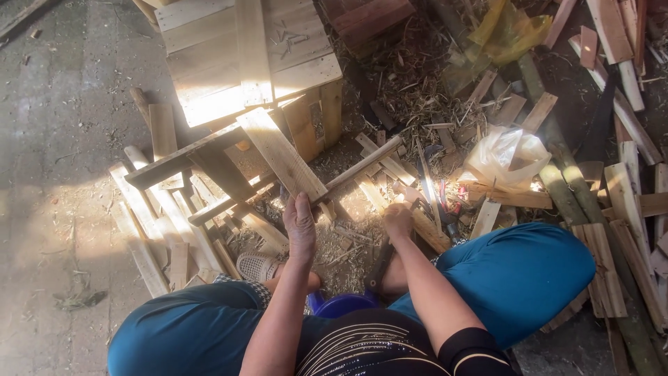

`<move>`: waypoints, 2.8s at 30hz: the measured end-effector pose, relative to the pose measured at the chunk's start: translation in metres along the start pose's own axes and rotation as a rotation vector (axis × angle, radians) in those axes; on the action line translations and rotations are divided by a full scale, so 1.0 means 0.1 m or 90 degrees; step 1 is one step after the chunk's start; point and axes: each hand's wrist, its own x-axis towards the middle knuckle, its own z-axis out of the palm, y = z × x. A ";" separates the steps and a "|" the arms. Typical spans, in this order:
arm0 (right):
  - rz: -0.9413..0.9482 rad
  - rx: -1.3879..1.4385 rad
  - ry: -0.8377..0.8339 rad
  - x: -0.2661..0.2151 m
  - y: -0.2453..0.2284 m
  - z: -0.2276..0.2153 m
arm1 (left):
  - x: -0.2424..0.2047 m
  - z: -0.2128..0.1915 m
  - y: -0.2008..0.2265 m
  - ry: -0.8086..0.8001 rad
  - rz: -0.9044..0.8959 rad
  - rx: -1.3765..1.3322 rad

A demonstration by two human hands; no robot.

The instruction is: The person sits on the ground assembling a small wooden stool frame. They fit wooden slats and dowels into the frame joints by hand, press pieces into place, and use a hammer to drive a piece into the assembly, then continue fitting small wooden parts by hand.

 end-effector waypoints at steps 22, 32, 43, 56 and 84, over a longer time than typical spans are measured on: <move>-0.568 -0.466 -0.375 -1.24 -0.81 0.04 | -0.08 0.04 -0.04 0.036 -0.011 -0.043; -0.591 -0.444 -0.362 -1.27 -0.97 0.68 | -0.11 0.09 0.09 0.033 -0.014 -0.067; -0.597 -0.418 -0.376 -1.32 -1.19 0.64 | -0.27 0.14 0.56 0.023 -0.014 -0.032; -0.566 -0.381 -0.413 -1.33 -0.54 -0.29 | -0.28 0.12 0.51 0.009 0.008 -0.040; -0.539 -0.296 -0.441 -1.46 -0.99 -0.09 | -0.21 0.09 0.25 0.003 -0.006 -0.039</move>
